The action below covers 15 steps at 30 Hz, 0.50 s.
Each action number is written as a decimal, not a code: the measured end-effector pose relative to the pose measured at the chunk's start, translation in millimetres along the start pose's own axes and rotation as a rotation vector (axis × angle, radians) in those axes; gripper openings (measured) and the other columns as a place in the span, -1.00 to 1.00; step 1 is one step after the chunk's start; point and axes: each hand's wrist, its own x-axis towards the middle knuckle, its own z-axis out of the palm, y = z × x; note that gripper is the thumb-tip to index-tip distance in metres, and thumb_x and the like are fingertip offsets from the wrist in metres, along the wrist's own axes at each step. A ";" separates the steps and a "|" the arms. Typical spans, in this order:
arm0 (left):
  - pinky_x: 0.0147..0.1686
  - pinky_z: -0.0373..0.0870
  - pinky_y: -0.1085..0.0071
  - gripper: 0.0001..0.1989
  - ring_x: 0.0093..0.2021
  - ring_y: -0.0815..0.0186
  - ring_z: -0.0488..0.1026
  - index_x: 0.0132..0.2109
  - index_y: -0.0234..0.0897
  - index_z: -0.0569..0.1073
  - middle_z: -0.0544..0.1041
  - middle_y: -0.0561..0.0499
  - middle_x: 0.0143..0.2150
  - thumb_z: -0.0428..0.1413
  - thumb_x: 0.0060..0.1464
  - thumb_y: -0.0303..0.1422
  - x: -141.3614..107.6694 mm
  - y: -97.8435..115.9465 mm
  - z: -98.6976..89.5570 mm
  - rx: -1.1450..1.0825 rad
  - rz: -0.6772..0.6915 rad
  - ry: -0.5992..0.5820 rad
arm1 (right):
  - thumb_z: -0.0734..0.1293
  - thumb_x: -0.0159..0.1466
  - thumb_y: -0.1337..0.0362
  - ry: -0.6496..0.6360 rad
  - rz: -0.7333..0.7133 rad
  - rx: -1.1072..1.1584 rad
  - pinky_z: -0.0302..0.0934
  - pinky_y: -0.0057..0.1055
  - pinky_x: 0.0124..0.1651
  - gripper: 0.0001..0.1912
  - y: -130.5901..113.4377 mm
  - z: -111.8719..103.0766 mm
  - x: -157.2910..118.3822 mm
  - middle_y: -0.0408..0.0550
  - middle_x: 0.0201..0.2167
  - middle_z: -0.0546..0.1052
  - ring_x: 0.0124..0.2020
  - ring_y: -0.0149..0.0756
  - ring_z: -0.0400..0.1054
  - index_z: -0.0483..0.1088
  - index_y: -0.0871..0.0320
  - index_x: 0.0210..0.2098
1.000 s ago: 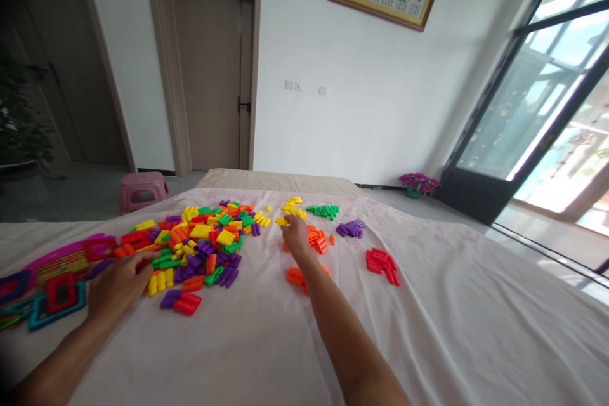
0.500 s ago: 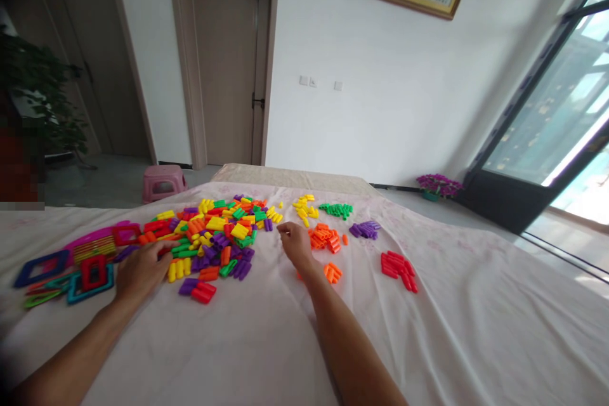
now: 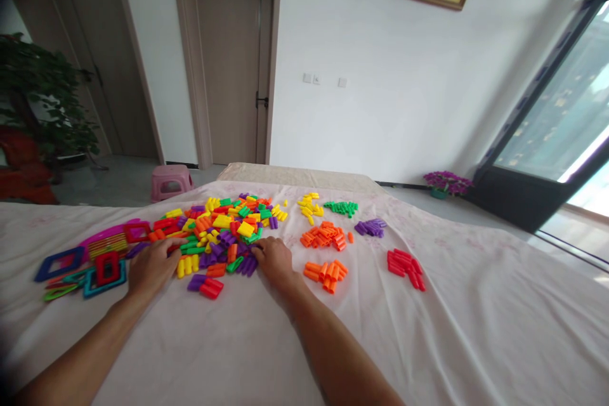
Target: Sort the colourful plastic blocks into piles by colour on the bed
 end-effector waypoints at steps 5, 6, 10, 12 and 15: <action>0.13 0.37 0.11 -0.55 0.12 0.01 0.55 0.11 -0.14 0.65 0.65 -0.12 0.15 -0.08 0.30 -0.30 -0.4 1.1 -0.6 0.009 -0.005 -0.010 | 0.22 0.49 0.20 0.039 0.029 0.246 0.28 -0.45 -0.09 -0.66 13.2 1.4 3.0 -0.04 -0.17 0.69 -0.12 -0.25 0.54 0.64 0.11 -0.13; 0.13 0.37 0.11 -0.54 0.13 0.01 0.55 0.12 -0.14 0.65 0.65 -0.12 0.16 -0.09 0.31 -0.30 -0.4 1.2 -0.6 0.009 -0.007 -0.014 | 0.22 0.48 0.20 0.044 0.030 0.317 0.29 -0.45 -0.14 -0.67 17.4 -1.3 4.3 -0.05 -0.23 0.68 -0.17 -0.26 0.55 0.63 0.12 -0.14; 0.12 0.38 0.08 -0.55 0.14 -0.04 0.53 0.12 -0.14 0.64 0.64 -0.15 0.17 -0.08 0.32 -0.27 0.5 -1.6 1.7 0.004 -0.008 -0.019 | 0.25 0.42 0.13 0.134 0.070 0.601 0.30 -0.48 -0.32 -0.67 43.1 -29.7 15.1 -0.08 -0.36 0.63 -0.31 -0.28 0.55 0.59 0.16 -0.13; 0.11 0.38 0.04 -0.55 0.14 -0.08 0.53 0.14 -0.16 0.64 0.64 -0.19 0.16 -0.06 0.32 -0.26 2.4 -5.2 4.5 0.014 -0.004 -0.023 | 0.29 0.37 0.06 0.268 0.106 0.713 0.31 -0.49 -0.37 -0.65 63.7 -51.9 20.5 -0.07 -0.31 0.64 -0.31 -0.29 0.56 0.59 0.16 -0.10; 0.11 0.39 0.03 -0.57 0.11 -0.07 0.54 0.15 -0.16 0.63 0.63 -0.17 0.17 -0.02 0.29 -0.27 6.8 -11.0 9.8 0.033 -0.009 -0.034 | 0.37 0.26 -0.01 0.575 0.234 0.853 0.37 -0.48 -0.35 -0.59 104.1 -83.0 21.1 -0.05 -0.29 0.65 -0.31 -0.29 0.56 0.58 0.18 -0.11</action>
